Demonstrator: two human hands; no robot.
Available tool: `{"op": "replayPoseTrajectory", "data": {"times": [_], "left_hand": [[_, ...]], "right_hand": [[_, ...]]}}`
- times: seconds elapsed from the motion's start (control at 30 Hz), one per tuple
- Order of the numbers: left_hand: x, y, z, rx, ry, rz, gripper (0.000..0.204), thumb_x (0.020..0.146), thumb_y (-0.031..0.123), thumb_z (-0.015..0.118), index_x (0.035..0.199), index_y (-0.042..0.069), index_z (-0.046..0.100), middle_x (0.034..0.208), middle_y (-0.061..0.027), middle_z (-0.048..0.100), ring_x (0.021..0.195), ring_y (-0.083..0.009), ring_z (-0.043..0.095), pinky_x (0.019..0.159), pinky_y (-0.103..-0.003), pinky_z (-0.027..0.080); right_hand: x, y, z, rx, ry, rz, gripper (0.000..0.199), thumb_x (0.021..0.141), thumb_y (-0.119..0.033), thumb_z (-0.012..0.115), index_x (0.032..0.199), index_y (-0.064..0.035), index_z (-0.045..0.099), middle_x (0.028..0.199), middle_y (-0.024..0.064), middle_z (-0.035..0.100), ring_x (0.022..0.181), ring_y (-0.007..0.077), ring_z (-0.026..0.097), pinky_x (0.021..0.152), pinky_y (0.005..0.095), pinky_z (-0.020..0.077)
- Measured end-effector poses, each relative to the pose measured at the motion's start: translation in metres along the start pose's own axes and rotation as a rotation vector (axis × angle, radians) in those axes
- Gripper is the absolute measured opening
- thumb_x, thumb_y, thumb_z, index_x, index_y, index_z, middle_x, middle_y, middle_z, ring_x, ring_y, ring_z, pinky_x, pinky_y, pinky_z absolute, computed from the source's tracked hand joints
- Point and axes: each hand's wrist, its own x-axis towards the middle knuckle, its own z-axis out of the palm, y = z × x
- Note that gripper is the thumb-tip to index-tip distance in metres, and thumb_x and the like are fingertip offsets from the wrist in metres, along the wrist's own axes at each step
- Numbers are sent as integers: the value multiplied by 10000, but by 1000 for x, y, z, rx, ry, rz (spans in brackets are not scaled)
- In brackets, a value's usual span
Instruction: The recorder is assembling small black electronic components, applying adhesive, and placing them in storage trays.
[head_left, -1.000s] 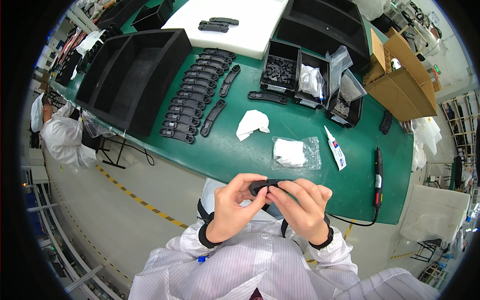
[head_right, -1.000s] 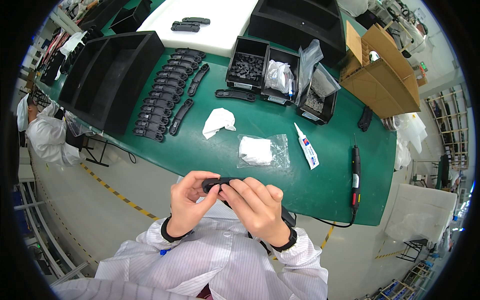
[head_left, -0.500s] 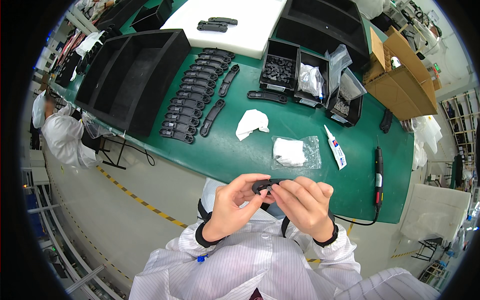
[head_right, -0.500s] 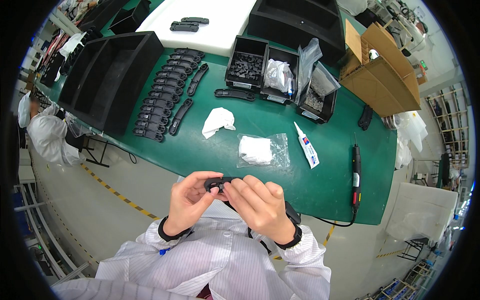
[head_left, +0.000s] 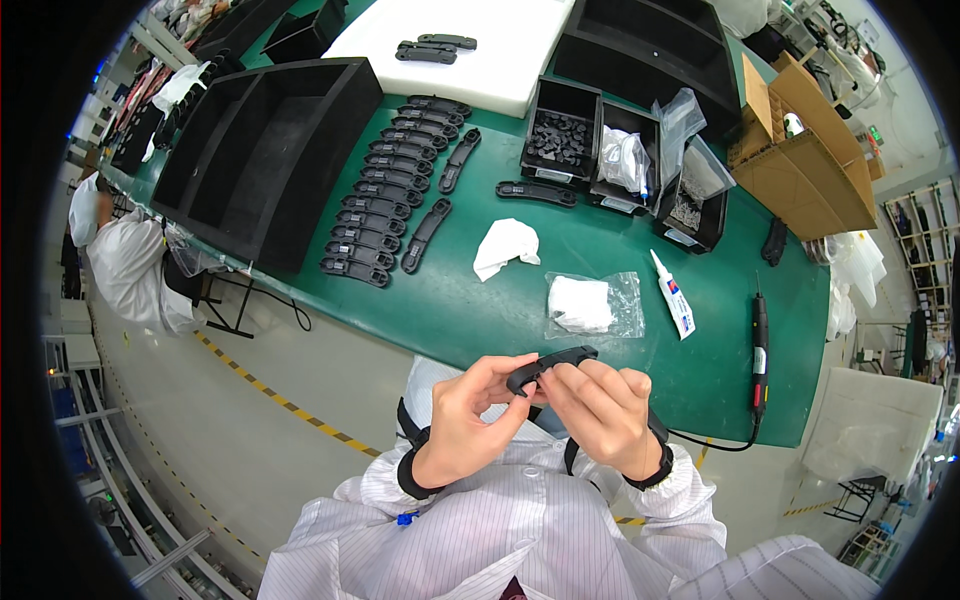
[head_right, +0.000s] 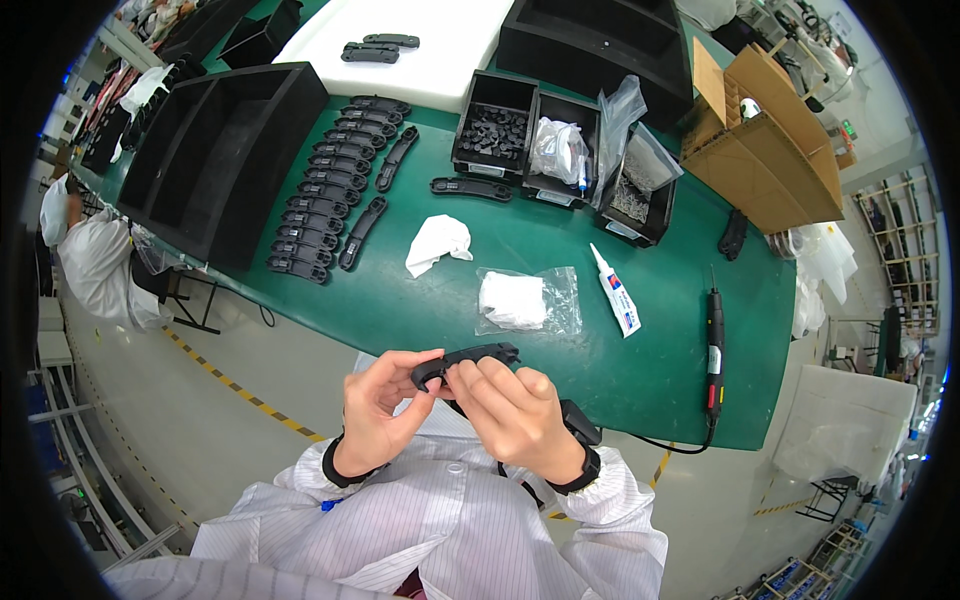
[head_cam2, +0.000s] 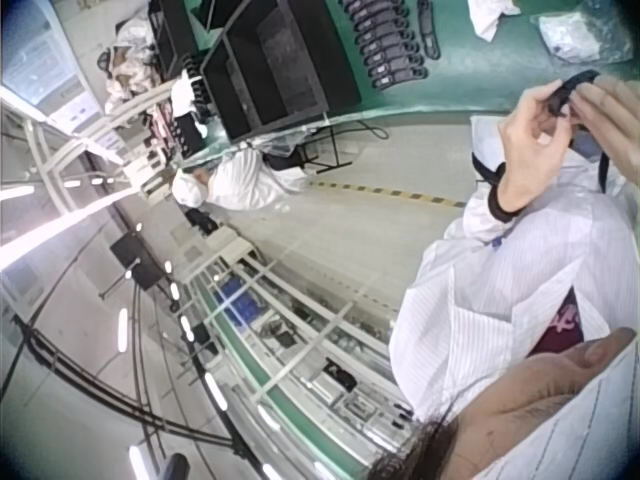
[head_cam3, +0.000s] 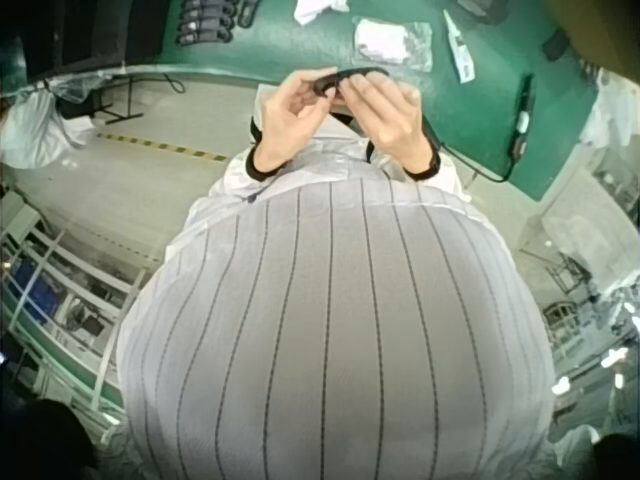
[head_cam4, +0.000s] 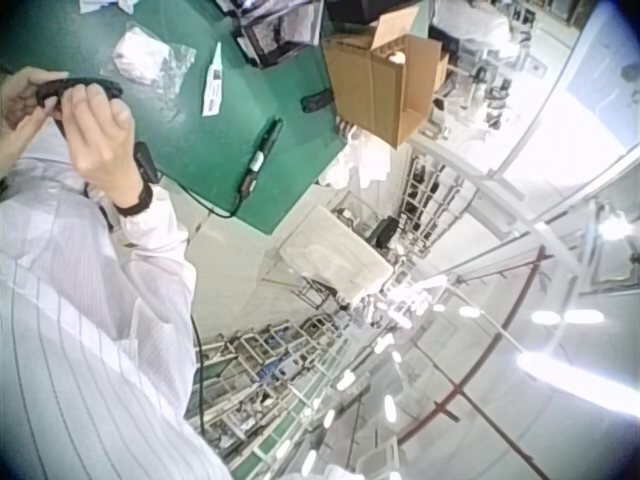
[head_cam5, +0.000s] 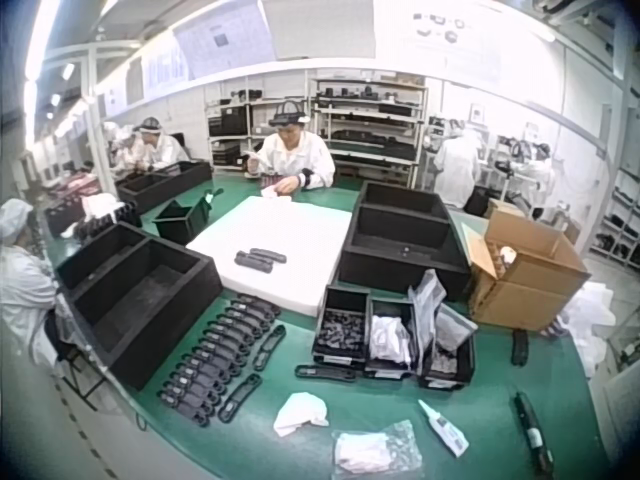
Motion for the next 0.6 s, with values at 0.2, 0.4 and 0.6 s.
{"op": "replayPoseTrajectory", "data": {"times": [0.2,0.4,0.6], "left_hand": [[-2,-6,1,-23,29,24,310,871,-154,574,1179,-123,563,1013,-154,686,953,-202,692,831,-300,584],[5,-16,-3,-305,79,-131,230,924,-89,564,1152,-115,566,1012,-182,681,911,-240,710,792,-333,609],[15,-5,-15,-341,42,-217,208,966,-4,547,1149,-100,569,980,-195,685,810,-271,734,745,-328,613]], "right_hand": [[0,-4,3,-7,37,38,222,711,-133,755,896,-17,722,946,25,666,820,130,619,727,272,309],[4,-10,6,132,39,215,297,634,-81,759,930,-67,742,985,24,683,822,163,601,774,287,335],[4,-6,5,397,128,571,259,768,-38,752,1025,-57,725,959,69,679,843,215,613,771,318,426]]}}
